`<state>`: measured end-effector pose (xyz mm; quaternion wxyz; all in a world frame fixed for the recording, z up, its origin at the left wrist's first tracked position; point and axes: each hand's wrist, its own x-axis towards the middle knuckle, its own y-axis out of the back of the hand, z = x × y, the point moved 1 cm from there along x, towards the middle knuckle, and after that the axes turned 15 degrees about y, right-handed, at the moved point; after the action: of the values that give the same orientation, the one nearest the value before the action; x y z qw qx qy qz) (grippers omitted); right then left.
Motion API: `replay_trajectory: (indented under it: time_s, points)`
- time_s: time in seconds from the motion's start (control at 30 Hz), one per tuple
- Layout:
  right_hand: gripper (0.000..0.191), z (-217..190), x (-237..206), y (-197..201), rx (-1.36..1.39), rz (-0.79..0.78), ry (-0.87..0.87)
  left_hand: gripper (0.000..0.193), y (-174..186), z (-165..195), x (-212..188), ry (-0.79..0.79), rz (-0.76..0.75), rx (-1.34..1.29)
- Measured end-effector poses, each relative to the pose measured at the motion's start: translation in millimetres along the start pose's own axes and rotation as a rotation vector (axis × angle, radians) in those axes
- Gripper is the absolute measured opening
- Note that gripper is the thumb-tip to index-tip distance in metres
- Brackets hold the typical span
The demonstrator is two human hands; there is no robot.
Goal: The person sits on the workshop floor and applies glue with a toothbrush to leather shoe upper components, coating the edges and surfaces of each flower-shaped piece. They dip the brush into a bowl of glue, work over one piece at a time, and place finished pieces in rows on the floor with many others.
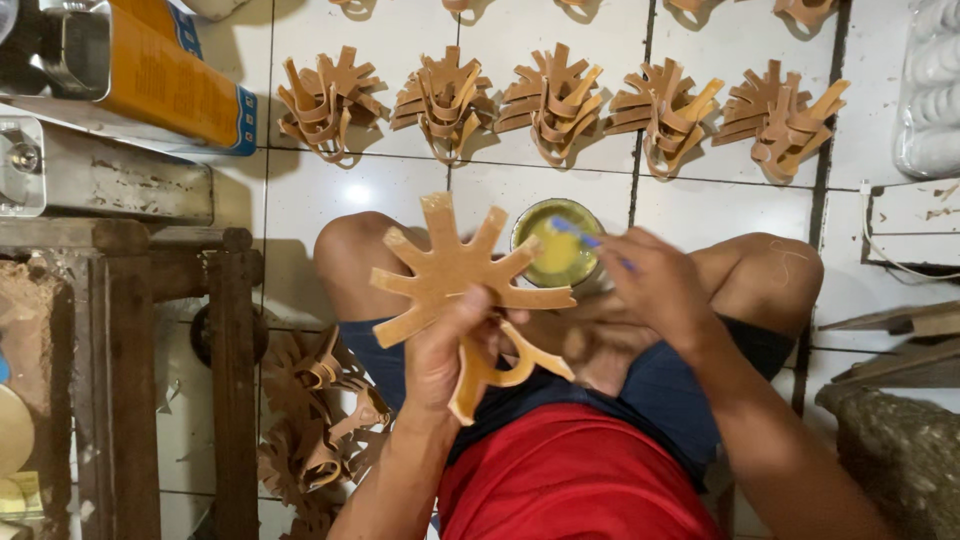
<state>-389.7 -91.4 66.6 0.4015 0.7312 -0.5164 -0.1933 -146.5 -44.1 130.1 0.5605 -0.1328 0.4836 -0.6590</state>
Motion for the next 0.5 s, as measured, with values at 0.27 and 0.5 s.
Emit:
replay_trajectory:
  time_s: [0.27, 0.5]
  points:
    - [0.017, 69.9, 4.0, -55.8, -0.341, -0.338, 0.117, 0.053, 27.4, -6.0, 3.2, 0.070, 0.082, -0.112]
    - [0.025, 70.1, -47.9, 63.8, -0.640, 0.021, 0.311, 0.038, 10.8, -1.2, 15.7, -0.017, 0.155, 0.062]
